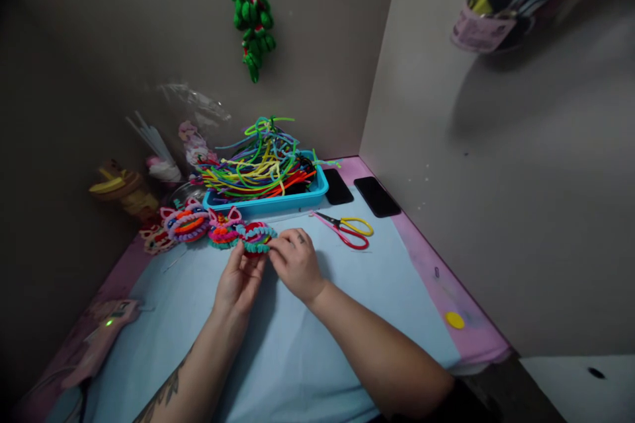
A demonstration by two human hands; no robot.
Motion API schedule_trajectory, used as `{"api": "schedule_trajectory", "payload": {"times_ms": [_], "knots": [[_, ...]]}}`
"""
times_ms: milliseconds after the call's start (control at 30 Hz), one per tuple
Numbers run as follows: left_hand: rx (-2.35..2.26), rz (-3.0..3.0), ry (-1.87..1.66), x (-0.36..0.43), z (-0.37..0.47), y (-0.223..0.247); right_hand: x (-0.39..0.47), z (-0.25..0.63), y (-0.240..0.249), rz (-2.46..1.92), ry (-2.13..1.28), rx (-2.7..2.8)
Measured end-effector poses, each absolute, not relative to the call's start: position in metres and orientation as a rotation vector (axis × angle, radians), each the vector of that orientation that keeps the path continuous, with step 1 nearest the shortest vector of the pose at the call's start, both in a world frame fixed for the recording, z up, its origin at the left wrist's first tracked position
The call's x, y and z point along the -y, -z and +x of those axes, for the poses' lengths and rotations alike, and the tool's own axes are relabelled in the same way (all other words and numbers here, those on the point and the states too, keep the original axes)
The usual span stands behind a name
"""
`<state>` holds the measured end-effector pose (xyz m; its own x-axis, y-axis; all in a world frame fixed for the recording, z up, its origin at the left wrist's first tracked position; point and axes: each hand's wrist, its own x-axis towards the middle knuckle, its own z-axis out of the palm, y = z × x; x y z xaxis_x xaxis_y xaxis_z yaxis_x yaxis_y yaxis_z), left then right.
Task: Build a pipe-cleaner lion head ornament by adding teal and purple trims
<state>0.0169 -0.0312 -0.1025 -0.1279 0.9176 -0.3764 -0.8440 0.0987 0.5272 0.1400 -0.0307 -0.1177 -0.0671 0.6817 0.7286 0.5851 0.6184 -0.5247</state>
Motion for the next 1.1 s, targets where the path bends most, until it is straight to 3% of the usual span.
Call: {"api": "schedule_trajectory", "payload": {"times_ms": [1100], "knots": [[-0.788,0.229,-1.599,0.030,0.015,0.110,0.032,0.141,0.121,-1.007,-0.175,1.723]]}}
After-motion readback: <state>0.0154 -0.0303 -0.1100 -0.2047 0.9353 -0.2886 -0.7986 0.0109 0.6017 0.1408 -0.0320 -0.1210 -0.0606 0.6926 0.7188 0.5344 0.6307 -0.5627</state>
